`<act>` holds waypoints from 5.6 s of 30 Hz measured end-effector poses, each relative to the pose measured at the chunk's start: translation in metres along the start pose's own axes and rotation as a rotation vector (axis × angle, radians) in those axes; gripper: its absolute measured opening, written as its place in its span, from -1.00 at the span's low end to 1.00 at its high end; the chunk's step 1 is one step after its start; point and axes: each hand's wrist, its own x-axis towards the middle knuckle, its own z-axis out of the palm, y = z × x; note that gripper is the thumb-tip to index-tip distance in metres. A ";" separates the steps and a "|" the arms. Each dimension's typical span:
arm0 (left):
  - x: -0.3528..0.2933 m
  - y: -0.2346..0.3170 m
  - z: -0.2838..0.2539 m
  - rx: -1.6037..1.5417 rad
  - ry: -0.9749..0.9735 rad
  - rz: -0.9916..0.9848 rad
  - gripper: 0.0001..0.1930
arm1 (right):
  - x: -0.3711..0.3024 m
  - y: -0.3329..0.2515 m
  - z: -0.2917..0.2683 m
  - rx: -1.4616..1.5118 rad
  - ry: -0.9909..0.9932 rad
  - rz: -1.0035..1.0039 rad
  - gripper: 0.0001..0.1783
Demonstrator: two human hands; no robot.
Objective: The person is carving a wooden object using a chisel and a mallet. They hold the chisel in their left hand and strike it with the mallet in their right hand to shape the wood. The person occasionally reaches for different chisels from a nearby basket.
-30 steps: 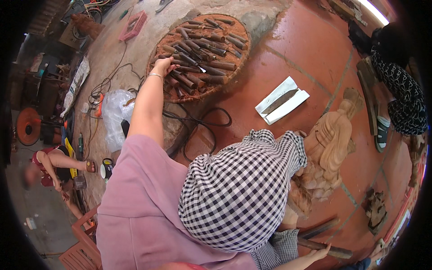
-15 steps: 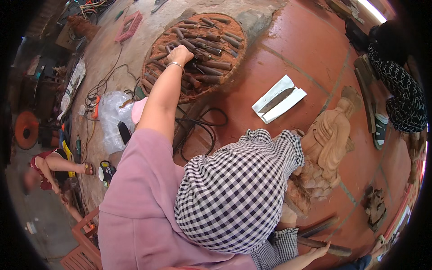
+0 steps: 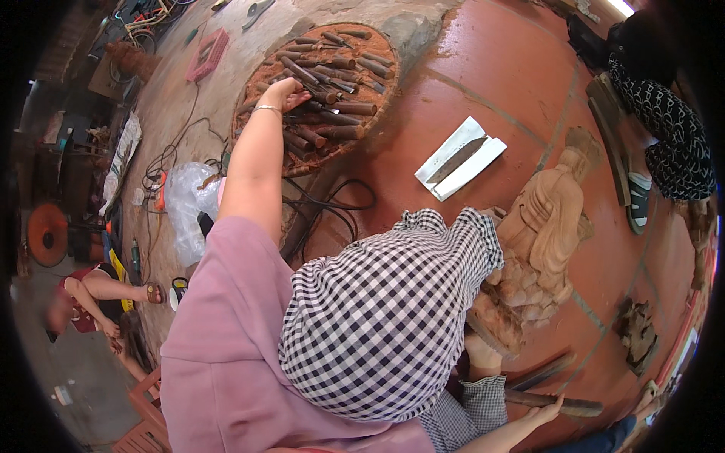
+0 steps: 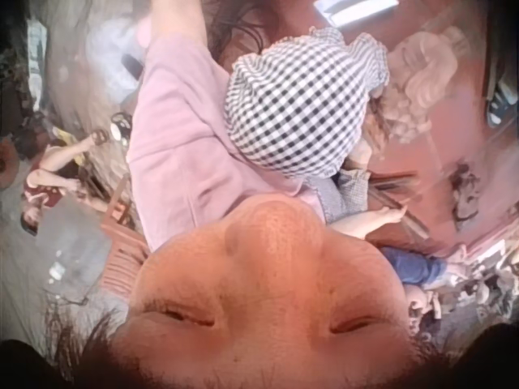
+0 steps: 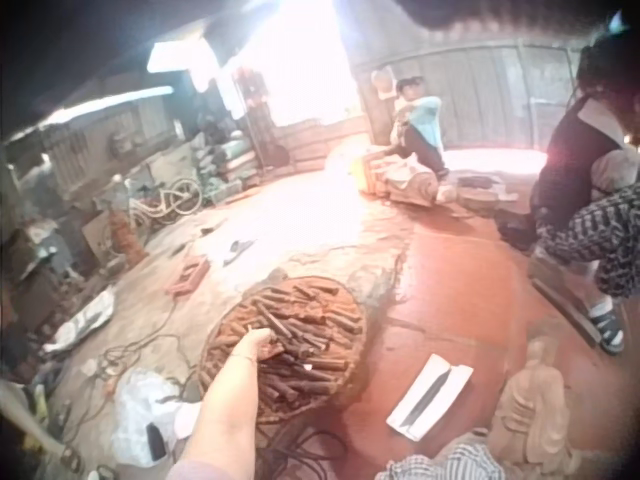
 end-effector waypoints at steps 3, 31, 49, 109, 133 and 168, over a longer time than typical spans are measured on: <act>0.011 -0.004 -0.022 -0.033 -0.179 -0.052 -0.87 | 0.005 0.003 0.005 0.002 -0.023 0.012 -0.75; -0.043 -0.046 -0.114 1.413 0.110 0.676 -0.74 | -0.002 -0.002 0.007 -0.036 0.059 0.019 -0.79; -0.064 -0.034 -0.116 1.825 -0.068 1.380 -0.87 | 0.010 0.003 -0.003 -0.023 0.054 0.023 -0.79; 0.077 0.034 0.003 0.647 0.343 0.683 -0.72 | 0.028 0.016 -0.003 -0.027 0.012 0.034 -0.77; -0.021 -0.086 -0.169 1.192 0.527 0.776 -0.75 | 0.020 0.006 -0.012 -0.077 0.109 0.005 -0.76; -0.107 -0.120 -0.116 1.281 0.057 1.432 -0.68 | 0.007 0.001 0.007 -0.090 0.086 0.010 -0.75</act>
